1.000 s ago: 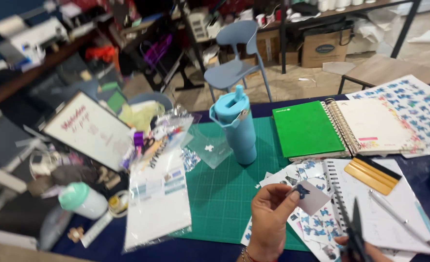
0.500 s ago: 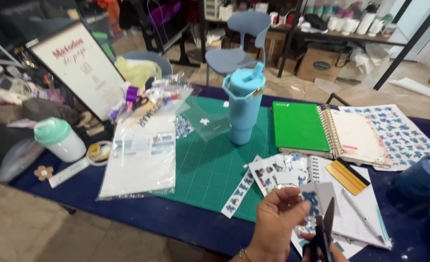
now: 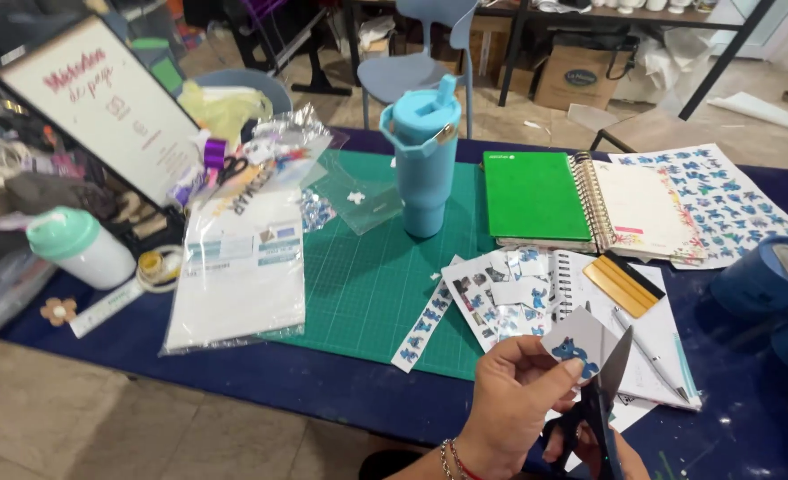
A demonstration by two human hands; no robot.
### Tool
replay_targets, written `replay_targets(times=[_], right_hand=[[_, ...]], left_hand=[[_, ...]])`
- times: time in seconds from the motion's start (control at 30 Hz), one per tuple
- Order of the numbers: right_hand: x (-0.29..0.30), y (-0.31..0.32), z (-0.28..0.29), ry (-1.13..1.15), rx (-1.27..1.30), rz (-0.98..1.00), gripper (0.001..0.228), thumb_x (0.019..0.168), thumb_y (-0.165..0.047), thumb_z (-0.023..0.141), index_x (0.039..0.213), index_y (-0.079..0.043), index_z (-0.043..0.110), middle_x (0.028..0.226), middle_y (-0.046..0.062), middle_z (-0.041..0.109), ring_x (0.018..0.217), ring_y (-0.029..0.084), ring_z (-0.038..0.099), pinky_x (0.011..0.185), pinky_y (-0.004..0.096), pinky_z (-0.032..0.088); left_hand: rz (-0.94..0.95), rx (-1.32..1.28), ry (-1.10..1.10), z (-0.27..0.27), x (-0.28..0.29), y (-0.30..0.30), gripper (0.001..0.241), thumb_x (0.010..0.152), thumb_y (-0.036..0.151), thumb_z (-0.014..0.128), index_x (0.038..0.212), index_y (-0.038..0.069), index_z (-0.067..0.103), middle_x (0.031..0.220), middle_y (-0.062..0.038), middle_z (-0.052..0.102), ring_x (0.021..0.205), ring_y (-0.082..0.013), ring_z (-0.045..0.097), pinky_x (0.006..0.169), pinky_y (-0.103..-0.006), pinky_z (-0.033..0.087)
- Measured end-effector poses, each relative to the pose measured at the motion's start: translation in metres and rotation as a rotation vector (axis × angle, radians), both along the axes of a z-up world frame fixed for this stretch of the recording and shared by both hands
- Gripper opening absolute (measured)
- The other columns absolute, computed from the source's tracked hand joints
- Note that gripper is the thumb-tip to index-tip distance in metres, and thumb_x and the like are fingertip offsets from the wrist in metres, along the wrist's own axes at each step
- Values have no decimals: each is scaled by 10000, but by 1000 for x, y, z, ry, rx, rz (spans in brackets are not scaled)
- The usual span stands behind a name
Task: Cutting out individual stickers from a printed sheet using scissors
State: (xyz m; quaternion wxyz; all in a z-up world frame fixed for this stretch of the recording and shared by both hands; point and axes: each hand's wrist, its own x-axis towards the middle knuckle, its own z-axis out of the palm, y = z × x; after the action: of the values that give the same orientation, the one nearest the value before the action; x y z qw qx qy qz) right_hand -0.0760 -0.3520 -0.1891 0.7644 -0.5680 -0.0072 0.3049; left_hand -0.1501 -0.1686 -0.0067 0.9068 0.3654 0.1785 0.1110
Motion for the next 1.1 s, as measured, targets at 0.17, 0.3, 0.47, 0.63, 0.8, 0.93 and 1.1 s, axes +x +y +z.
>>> replay_targets(times=[0.17,0.3,0.47,0.63,0.8,0.93,1.1], right_hand=[[19,-14,-22,-155,37,200,510,925,-384,588,1100,94,622,666,350,707,635,464,700,696,524,497],[-13,0,48,-562,169,344,1123,802,-766,836,1498,-23,363,830,200,688,745,272,721,659,375,519],[-27,1,50,28,-161,-51,528,909,-172,514,1268,132,753,733,416,680,671,424,644,430,338,248],[-56,-1,81,-209,-3,-41,724,762,-374,719,1257,153,723,732,307,654,679,375,647,872,453,452],[-46,7,90,-433,85,193,785,835,-506,767,1306,114,673,702,215,667,686,300,702,953,470,497],[-48,12,101,34,-252,-73,479,961,-112,489,1171,230,749,582,436,602,707,532,662,967,494,484],[-51,-4,107,35,-372,-52,495,996,-172,512,1180,173,816,608,441,635,876,527,757,961,465,478]], left_hand=[[82,-4,7,-18,4,-3,239,842,18,858,914,69,635,756,-73,711,547,-114,650,483,-223,526],[52,-8,26,-17,6,-7,269,862,28,857,956,77,610,789,-77,699,542,-138,661,303,-284,413],[-37,-60,-19,-12,8,-9,189,914,-35,813,941,12,632,824,-171,715,529,-178,635,240,-342,429],[24,176,-62,-26,14,0,331,777,5,869,1054,46,692,794,-102,704,721,-144,697,702,-263,603],[121,343,-110,-11,3,11,412,783,45,862,1142,65,660,825,-50,687,774,-101,704,711,-238,621],[148,404,-139,-15,-4,13,248,820,74,846,1028,53,711,852,-50,740,737,-83,679,685,-233,595],[100,420,-119,-21,-6,7,225,818,96,859,998,39,738,828,-51,730,721,-100,684,668,-248,614]])
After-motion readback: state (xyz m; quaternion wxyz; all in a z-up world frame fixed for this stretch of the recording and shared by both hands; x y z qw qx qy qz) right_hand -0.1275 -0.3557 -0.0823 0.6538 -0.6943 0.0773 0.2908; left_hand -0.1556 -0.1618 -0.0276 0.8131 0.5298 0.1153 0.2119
